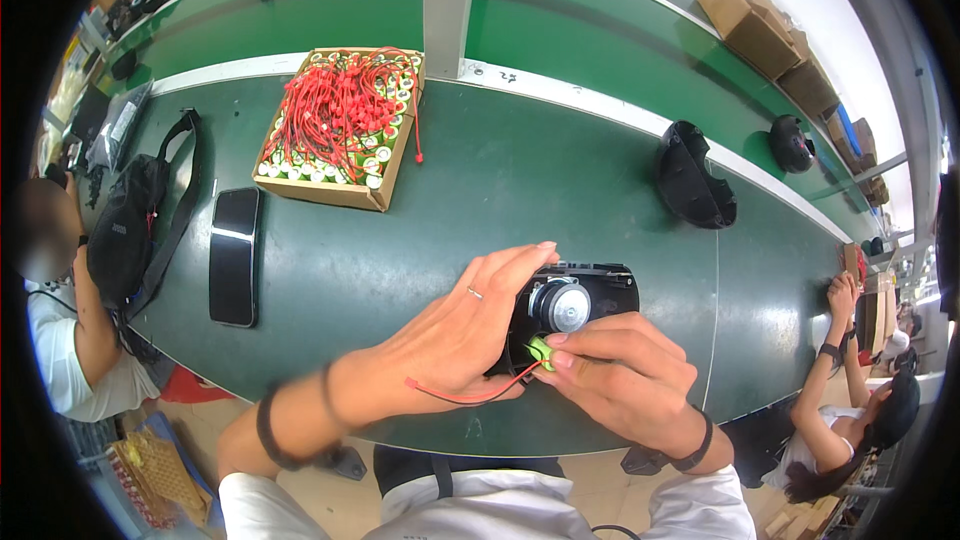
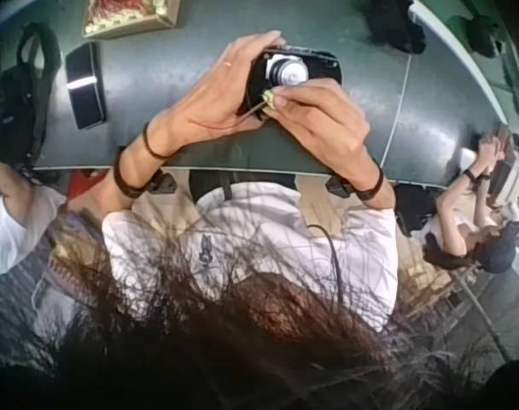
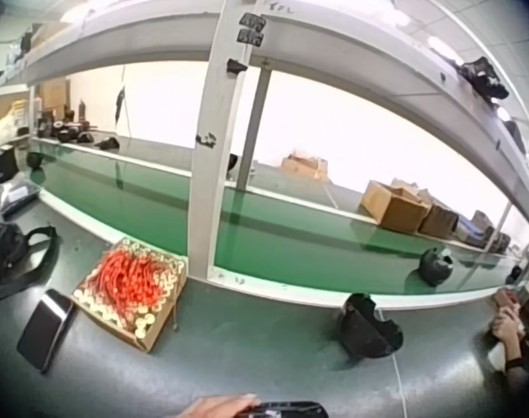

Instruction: Manually assembling various components including housings, speakers, and batteries to create handheld electronic devices on a factory line.

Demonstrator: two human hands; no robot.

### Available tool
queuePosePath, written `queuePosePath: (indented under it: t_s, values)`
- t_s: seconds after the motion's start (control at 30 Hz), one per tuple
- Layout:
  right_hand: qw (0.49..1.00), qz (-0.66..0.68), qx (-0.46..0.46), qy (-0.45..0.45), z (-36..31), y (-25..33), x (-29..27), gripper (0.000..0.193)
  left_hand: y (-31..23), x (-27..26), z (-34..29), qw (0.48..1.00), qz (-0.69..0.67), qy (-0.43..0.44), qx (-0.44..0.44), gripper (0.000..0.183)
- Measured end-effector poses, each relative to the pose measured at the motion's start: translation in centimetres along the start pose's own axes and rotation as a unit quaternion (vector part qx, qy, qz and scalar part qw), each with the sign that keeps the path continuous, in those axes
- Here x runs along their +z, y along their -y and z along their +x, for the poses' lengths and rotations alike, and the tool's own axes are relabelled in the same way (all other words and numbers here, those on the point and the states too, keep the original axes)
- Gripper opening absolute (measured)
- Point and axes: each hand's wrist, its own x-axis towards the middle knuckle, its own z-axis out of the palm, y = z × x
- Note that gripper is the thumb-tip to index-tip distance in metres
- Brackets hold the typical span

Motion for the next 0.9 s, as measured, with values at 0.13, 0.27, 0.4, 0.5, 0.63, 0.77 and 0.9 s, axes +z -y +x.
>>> queuePosePath:
  t_s: [0.13,0.27,0.4,0.5,0.63,0.77,0.9]
  values:
    - [1.000,-0.015,-0.012,-0.007,-0.03,0.07,0.18,0.027,-0.12,-0.10,-0.03,1.000,0.002,0.007,-0.011,0.118]
    - [1.000,-0.022,-0.014,-0.014,0.02,-0.19,0.28,0.028,-0.22,-0.08,-0.06,1.000,0.003,0.005,-0.016,0.117]
    - [0.999,-0.039,-0.014,-0.002,0.31,-0.35,0.02,0.029,-0.25,-0.16,0.07,1.000,0.006,0.001,-0.009,0.115]
    - [0.999,-0.042,-0.016,0.003,0.03,-0.61,0.31,0.028,-0.34,-0.23,0.13,1.000,0.014,0.007,-0.004,0.113]
    - [0.999,-0.039,-0.036,0.000,-0.33,-0.84,0.47,0.031,-0.27,0.05,-0.08,1.000,0.007,-0.005,-0.026,0.118]
    - [0.998,-0.050,-0.017,0.020,-0.04,-0.05,0.26,0.032,-0.18,0.12,-0.10,1.000,-0.002,-0.013,-0.025,0.126]
    - [0.998,-0.062,-0.018,0.020,-0.13,-0.22,0.32,0.032,-0.09,0.27,-0.24,1.000,0.004,-0.013,-0.021,0.127]
